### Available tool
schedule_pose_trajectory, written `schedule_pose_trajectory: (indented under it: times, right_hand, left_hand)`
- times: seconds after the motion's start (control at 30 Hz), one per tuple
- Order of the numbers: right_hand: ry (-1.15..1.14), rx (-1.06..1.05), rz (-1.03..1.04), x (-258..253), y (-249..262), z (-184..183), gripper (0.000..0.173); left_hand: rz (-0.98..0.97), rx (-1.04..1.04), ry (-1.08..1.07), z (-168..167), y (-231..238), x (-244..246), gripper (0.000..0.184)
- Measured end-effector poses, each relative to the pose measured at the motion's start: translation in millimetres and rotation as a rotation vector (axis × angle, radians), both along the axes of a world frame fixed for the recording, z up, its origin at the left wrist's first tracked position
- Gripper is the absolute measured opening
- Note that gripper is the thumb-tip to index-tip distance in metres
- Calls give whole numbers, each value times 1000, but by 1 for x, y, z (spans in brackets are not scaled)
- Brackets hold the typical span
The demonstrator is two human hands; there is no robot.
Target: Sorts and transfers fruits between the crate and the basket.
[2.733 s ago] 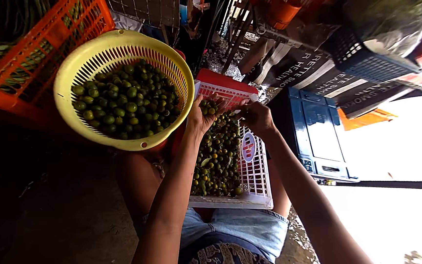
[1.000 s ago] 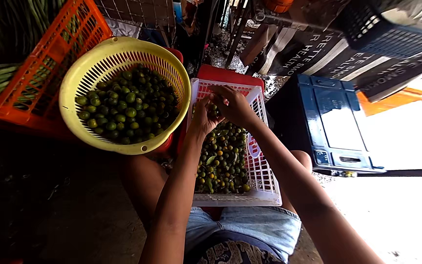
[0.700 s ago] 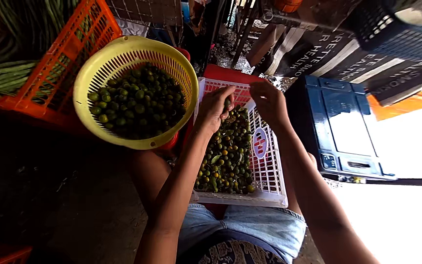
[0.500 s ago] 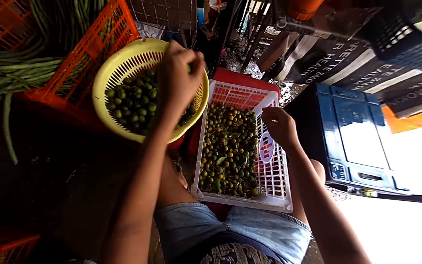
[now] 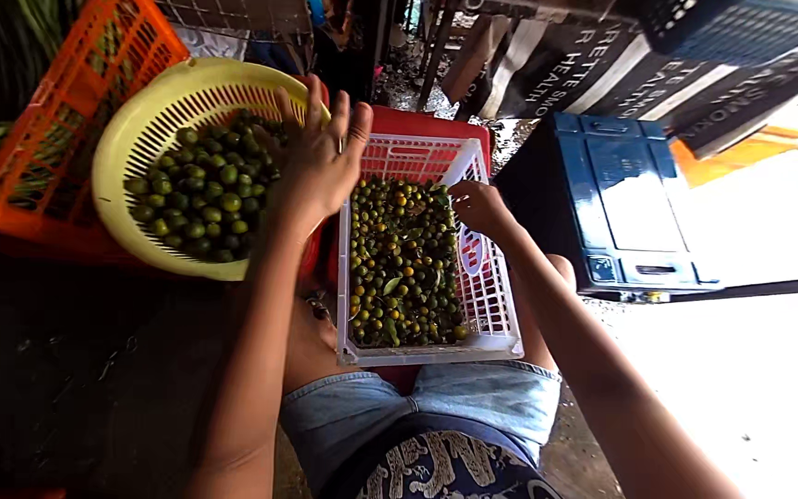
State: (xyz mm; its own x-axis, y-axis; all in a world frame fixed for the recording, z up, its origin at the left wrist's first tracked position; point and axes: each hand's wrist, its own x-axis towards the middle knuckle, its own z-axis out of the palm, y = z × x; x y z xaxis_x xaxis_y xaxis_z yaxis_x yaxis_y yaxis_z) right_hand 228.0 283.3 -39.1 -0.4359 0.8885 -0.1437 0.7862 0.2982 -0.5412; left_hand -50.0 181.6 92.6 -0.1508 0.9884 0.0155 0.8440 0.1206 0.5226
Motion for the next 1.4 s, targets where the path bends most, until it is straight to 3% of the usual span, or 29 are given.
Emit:
schedule_pose_trajectory:
  times: [0.13, 0.23, 0.33, 0.4, 0.43, 0.5, 0.63, 0.7, 0.77, 0.83, 0.93, 1.0, 1.1, 1.17, 1.23, 1.3, 1.4]
  right_hand:
    - [-228, -102, 183, -14, 18, -33, 33]
    - [-504, -246, 183, -30, 13, -39, 26]
    - [-663, -301, 170, -33, 4, -36, 24]
    - [-702, -287, 175, -33, -8, -38, 26]
    - [-704, -273, 189, -32, -9, -40, 27]
    - [-611, -249, 238, -28, 5, -39, 27]
    - [-109, -194, 258, -18, 42, -22, 33]
    - [-208, -183, 268, -21, 40, -13, 30]
    - [-538, -184, 273, -29, 22, -19, 22]
    - [-792, -167, 304, -36, -1, -34, 19]
    - [-906, -68, 413, -37, -9, -55, 21]
    - [-850, -82, 394, -38, -6, -51, 27]
    - [-699, -174, 225, -42, 11, -32, 57]
    - [-502, -146, 184, -39, 24, -17, 60]
    - [-227, -188, 195, -37, 32, -3, 54]
    - [-139, -306, 210, -36, 33, 0, 39]
    - [-513, -443, 237, -38, 19, -20, 27]
  left_hand:
    - [-201, 27, -356, -56, 28, 56, 61]
    - [-162, -112, -615, -123, 51, 81, 62]
    - [-254, -278, -303, -169, 54, 90, 37]
    - [-351, -381, -64, -180, 54, 94, 30]
    - [-349, -392, -41, -181, 55, 93, 28]
    - [-229, -377, -221, -181, 61, 91, 27]
    - [194, -495, -980, -169, 65, 90, 52]
    - [342, -528, -1305, -162, 64, 88, 50]
    - [374, -514, -1464, -157, 65, 86, 36]
    - [361, -491, -1530, -152, 64, 83, 31]
    - [410, -449, -1643, -152, 63, 78, 36]
    - [406, -427, -1657, -151, 63, 75, 40]
    - [420, -397, -1575, -154, 66, 74, 38]
    - [437, -421, -1482, -156, 65, 75, 33]
    - [442, -473, -1413, -156, 64, 76, 31]
    - [418, -531, -1405, -158, 63, 76, 36]
    - [399, -551, -1406, -155, 63, 78, 31]
